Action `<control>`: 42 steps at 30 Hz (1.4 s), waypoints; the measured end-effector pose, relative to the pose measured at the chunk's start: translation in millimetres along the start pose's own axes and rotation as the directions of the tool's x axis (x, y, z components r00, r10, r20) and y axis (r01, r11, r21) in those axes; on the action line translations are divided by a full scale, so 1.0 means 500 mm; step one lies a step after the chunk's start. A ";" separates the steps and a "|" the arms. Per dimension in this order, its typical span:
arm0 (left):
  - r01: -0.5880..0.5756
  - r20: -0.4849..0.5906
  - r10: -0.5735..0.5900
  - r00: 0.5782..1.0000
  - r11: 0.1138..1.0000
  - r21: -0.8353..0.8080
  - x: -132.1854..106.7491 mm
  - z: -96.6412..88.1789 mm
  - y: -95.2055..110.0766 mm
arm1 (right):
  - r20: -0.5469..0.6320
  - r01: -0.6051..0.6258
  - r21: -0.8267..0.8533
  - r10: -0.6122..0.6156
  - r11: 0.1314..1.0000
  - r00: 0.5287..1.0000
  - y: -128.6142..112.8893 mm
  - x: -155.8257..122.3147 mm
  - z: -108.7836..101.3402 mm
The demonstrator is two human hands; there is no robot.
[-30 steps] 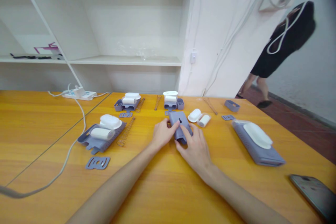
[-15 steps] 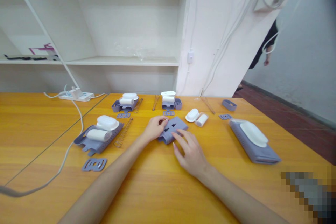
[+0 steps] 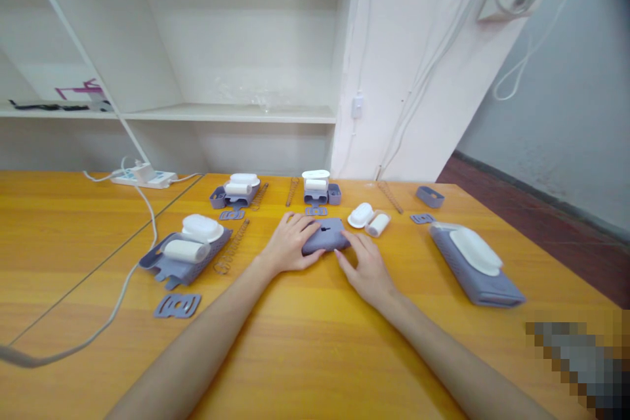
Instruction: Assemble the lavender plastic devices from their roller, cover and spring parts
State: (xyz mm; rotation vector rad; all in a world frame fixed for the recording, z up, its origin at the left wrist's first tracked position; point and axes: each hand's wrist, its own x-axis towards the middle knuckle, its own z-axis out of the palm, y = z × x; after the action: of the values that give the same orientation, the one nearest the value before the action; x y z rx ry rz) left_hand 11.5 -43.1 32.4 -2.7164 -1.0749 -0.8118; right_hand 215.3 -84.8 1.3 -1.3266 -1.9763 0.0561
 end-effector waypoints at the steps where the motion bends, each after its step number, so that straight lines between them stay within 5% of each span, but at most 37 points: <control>1: 0.003 -0.004 -0.003 1.000 1.000 0.005 0.000 0.001 0.000 | 0.001 0.004 0.005 -0.004 1.000 1.000 -0.002 0.000 -0.002; 9: 0.096 0.000 -0.096 0.995 0.995 0.002 -0.003 0.011 -0.001 | 0.032 0.049 -0.006 -0.049 0.999 0.998 -0.009 -0.003 -0.006; 14: 0.113 0.014 -0.113 0.994 0.994 0.004 -0.004 0.013 -0.004 | -0.073 0.004 -0.063 -0.009 0.998 0.997 -0.002 0.003 -0.012; 23: 0.149 -0.042 -0.149 0.988 0.989 -0.002 -0.001 0.004 0.006 | -0.290 -0.194 -0.301 0.105 0.934 0.951 0.078 0.029 -0.040; 33: 0.155 -0.042 -0.153 0.987 0.988 0.028 0.000 0.008 0.001 | -0.238 -0.225 -0.378 0.141 0.898 0.961 0.129 0.069 -0.036; 37: 0.153 -0.041 -0.152 0.988 0.988 0.025 0.000 0.008 0.001 | -0.064 -0.269 -0.277 0.262 0.922 0.963 0.164 0.076 -0.038; 40: 0.156 -0.043 -0.155 0.987 0.987 0.028 0.000 0.009 0.001 | -0.133 -0.390 -0.103 0.376 0.915 0.917 0.167 0.075 -0.043; 42: 0.162 -0.045 -0.161 0.986 0.986 0.030 0.000 0.010 0.001 | -0.164 -0.478 0.165 0.502 0.863 0.849 0.155 0.076 -0.050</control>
State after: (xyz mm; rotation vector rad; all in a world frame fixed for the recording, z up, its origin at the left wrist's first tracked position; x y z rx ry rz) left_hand 14.2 -41.9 28.3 -2.5988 -1.3004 -0.8614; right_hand 283.4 -26.7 7.7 -1.6591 -1.4007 0.2682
